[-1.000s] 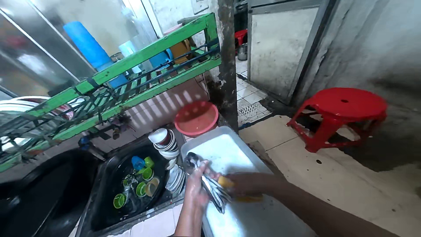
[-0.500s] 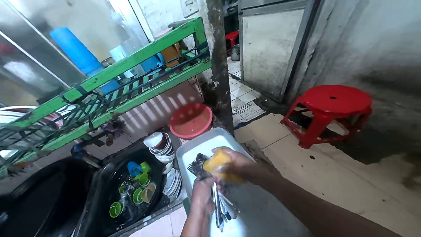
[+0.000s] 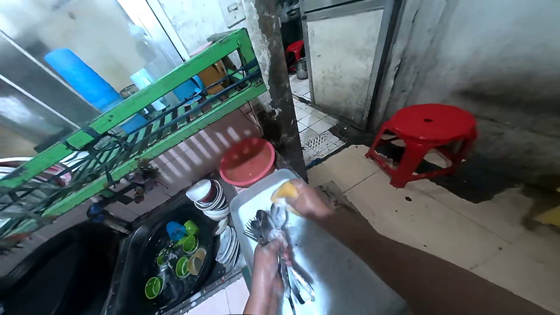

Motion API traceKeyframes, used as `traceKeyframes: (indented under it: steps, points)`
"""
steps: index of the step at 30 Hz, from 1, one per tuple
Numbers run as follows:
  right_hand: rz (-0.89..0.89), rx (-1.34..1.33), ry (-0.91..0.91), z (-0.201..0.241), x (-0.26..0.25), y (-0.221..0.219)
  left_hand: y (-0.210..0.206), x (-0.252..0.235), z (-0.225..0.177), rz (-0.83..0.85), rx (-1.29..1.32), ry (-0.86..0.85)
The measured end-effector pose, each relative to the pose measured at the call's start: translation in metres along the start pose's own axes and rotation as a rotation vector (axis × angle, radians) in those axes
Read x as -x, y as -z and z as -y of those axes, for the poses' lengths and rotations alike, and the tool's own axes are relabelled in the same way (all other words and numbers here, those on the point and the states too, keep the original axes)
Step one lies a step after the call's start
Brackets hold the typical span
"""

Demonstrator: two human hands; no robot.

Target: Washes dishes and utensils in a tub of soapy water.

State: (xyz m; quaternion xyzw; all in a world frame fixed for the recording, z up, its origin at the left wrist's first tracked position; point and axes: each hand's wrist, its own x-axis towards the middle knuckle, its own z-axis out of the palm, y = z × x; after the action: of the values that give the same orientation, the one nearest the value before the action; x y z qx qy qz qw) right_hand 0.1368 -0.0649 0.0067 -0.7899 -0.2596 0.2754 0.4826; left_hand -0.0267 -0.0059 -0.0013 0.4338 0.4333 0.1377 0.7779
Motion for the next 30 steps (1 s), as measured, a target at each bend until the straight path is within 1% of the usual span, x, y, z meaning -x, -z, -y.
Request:
traceKeyframes:
  steps: [2, 3, 4, 6, 8, 9, 11, 12, 14, 16, 18, 21, 22, 24, 28, 30]
  points:
    - [-0.037, -0.22, -0.087, 0.006, -0.004, 0.012, 0.002, -0.001, 0.0, -0.017, 0.034, 0.011]
    - [-0.007, -0.333, -0.099, 0.006, -0.002, 0.016, 0.005, -0.002, -0.001, -0.014, 0.063, 0.026]
    - [0.053, -0.411, -0.1, 0.005, 0.003, 0.02, 0.007, -0.003, -0.002, -0.006, 0.089, 0.042]
    - [0.225, -0.446, -0.104, 0.005, 0.014, 0.022, 0.008, -0.004, -0.005, 0.002, 0.102, 0.064]
    - [0.346, -0.375, -0.079, 0.008, 0.02, 0.014, 0.007, -0.006, -0.007, -0.006, 0.084, 0.079]
    - [0.345, -0.275, -0.076, 0.011, 0.02, 0.008, 0.006, -0.006, -0.007, -0.02, 0.081, 0.078]
    - [0.28, -0.074, -0.101, 0.019, 0.017, 0.001, 0.005, -0.008, -0.006, -0.059, 0.1, 0.044]
    - [0.227, -0.061, -0.104, 0.019, 0.017, -0.001, 0.005, -0.008, -0.006, -0.074, 0.119, 0.02]
    - [0.159, -0.121, -0.094, 0.014, 0.025, -0.007, 0.002, -0.008, -0.005, -0.077, 0.12, -0.036]
    - [0.148, -0.132, 0.013, -0.001, 0.037, -0.018, -0.002, -0.006, -0.002, -0.07, 0.07, -0.123]
    - [0.186, -0.066, 0.045, -0.002, 0.044, -0.024, -0.004, -0.003, 0.0, -0.087, 0.002, -0.202]
    - [0.192, 0.172, -0.056, 0.011, 0.025, -0.017, -0.008, 0.002, 0.005, -0.106, -0.041, -0.211]
    - [0.16, 0.212, -0.075, 0.013, 0.017, -0.017, -0.008, 0.003, 0.006, -0.114, -0.042, -0.209]
    - [0.123, 0.221, -0.078, 0.018, 0.015, -0.018, -0.011, 0.004, 0.004, -0.131, -0.036, -0.207]
    - [0.262, 0.211, -0.019, 0.02, 0.043, -0.027, -0.006, 0.006, -0.002, -0.123, -0.054, -0.221]
    - [0.277, 0.27, -0.048, 0.021, 0.035, -0.023, -0.005, 0.008, -0.001, -0.115, -0.059, -0.195]
